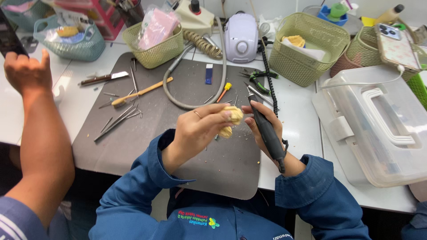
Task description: The person shapes a small yellowish dental material using a rotary handpiece and a metal spatula. They repeatedly hold the material, apply the rotary tool to its surface, and scrape or smooth it with the spatula. The work is performed on a gray mat with various dental tools nearby.
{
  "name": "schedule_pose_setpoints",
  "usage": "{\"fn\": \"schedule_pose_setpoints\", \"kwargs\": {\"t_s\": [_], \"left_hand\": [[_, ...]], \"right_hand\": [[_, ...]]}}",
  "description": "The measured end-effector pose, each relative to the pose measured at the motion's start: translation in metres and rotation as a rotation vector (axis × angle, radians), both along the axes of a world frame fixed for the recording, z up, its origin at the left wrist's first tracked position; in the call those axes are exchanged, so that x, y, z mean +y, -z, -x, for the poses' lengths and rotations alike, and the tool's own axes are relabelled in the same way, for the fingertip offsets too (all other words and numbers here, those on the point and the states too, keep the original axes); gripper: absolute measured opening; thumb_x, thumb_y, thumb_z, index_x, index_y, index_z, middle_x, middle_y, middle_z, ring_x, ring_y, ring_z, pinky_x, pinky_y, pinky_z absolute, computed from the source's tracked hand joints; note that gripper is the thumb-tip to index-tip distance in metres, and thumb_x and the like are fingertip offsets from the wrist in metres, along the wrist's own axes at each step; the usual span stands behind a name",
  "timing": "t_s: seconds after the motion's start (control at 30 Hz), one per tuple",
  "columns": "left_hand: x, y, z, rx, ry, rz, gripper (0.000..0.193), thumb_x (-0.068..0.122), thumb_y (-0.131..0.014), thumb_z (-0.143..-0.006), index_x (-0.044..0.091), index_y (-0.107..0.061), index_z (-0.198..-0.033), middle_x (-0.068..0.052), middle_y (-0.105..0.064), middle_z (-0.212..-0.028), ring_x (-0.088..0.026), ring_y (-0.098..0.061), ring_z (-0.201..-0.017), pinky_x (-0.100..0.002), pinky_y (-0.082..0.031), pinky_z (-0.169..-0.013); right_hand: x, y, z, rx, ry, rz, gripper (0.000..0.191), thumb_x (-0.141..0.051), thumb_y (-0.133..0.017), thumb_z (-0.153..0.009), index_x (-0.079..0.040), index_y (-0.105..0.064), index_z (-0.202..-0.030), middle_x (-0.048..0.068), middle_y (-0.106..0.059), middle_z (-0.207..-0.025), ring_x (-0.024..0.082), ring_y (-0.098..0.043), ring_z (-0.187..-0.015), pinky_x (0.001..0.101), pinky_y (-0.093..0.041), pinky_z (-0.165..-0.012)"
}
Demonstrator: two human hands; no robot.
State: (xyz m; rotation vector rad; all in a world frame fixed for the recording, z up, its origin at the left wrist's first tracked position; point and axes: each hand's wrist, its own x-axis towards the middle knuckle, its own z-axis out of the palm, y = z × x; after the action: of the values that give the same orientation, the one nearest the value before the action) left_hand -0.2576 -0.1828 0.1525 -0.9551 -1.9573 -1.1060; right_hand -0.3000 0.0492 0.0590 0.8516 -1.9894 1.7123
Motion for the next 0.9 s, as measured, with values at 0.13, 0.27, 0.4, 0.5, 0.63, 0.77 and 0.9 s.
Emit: {"fn": "schedule_pose_setpoints", "kwargs": {"t_s": [0.13,0.27,0.4,0.5,0.63,0.77,0.9], "left_hand": [[0.013,-0.002,-0.014,-0.047,0.023,0.06,0.028,0.007,-0.082,-0.09,0.008,-0.07,-0.115,-0.011,-0.073,-0.119,-0.027,-0.077,-0.098,-0.031,-0.063,-0.081],[0.02,-0.005,-0.023,-0.066,0.033,0.083,0.027,0.007,-0.081,-0.091,0.007,-0.07,-0.115,-0.012,-0.074,-0.12,-0.027,-0.077,-0.097,-0.031,-0.063,-0.08],[0.031,-0.01,-0.036,-0.014,0.007,0.134,0.029,0.005,-0.077,-0.088,0.006,-0.07,-0.116,-0.016,-0.073,-0.122,-0.029,-0.077,-0.099,-0.032,-0.063,-0.082],[0.043,-0.013,-0.046,-0.003,-0.012,0.127,0.029,0.007,-0.079,-0.09,0.005,-0.07,-0.117,-0.017,-0.072,-0.122,-0.029,-0.077,-0.099,-0.033,-0.064,-0.082],[0.053,-0.019,-0.057,-0.062,0.015,0.097,0.027,0.01,-0.081,-0.093,0.006,-0.068,-0.116,-0.016,-0.071,-0.124,-0.027,-0.077,-0.097,-0.031,-0.063,-0.08],[0.059,-0.026,-0.066,-0.115,0.064,0.099,0.029,0.009,-0.08,-0.095,0.005,-0.064,-0.119,-0.014,-0.071,-0.128,-0.027,-0.078,-0.101,-0.031,-0.063,-0.081],[0.064,-0.033,-0.068,-0.068,0.112,0.134,0.031,0.008,-0.079,-0.094,0.009,-0.066,-0.122,-0.015,-0.068,-0.13,-0.026,-0.077,-0.1,-0.031,-0.064,-0.079]], "right_hand": [[0.004,-0.014,-0.024,-0.047,-0.172,0.134,0.031,-0.008,-0.061,-0.108,-0.009,-0.05,-0.137,0.022,-0.065,-0.135,0.027,-0.071,-0.119,0.0351,-0.064,-0.098],[0.014,-0.026,-0.051,-0.159,-0.16,0.199,0.026,-0.005,-0.059,-0.109,-0.007,-0.048,-0.133,0.024,-0.067,-0.131,0.025,-0.073,-0.115,0.0331,-0.062,-0.096],[0.026,-0.031,-0.071,-0.1,-0.123,0.188,0.03,-0.003,-0.061,-0.105,-0.006,-0.049,-0.132,0.021,-0.067,-0.123,0.019,-0.069,-0.109,0.0308,-0.058,-0.097],[0.029,-0.031,-0.077,-0.101,-0.086,0.199,0.032,-0.003,-0.065,-0.103,-0.007,-0.049,-0.13,0.02,-0.068,-0.118,0.015,-0.068,-0.098,0.028,-0.058,-0.089],[0.033,-0.032,-0.086,-0.234,-0.28,0.456,0.032,-0.002,-0.062,-0.105,-0.007,-0.047,-0.133,0.021,-0.065,-0.122,0.019,-0.068,-0.106,0.0333,-0.056,-0.098],[0.04,-0.035,-0.098,-0.305,-0.39,0.593,0.035,-0.002,-0.061,-0.107,-0.008,-0.043,-0.136,0.024,-0.06,-0.125,0.023,-0.066,-0.107,0.0366,-0.055,-0.103],[0.047,-0.034,-0.104,-0.231,-0.44,0.632,0.037,-0.003,-0.061,-0.108,-0.011,-0.042,-0.139,0.027,-0.06,-0.121,0.024,-0.066,-0.107,0.0348,-0.055,-0.098]]}}
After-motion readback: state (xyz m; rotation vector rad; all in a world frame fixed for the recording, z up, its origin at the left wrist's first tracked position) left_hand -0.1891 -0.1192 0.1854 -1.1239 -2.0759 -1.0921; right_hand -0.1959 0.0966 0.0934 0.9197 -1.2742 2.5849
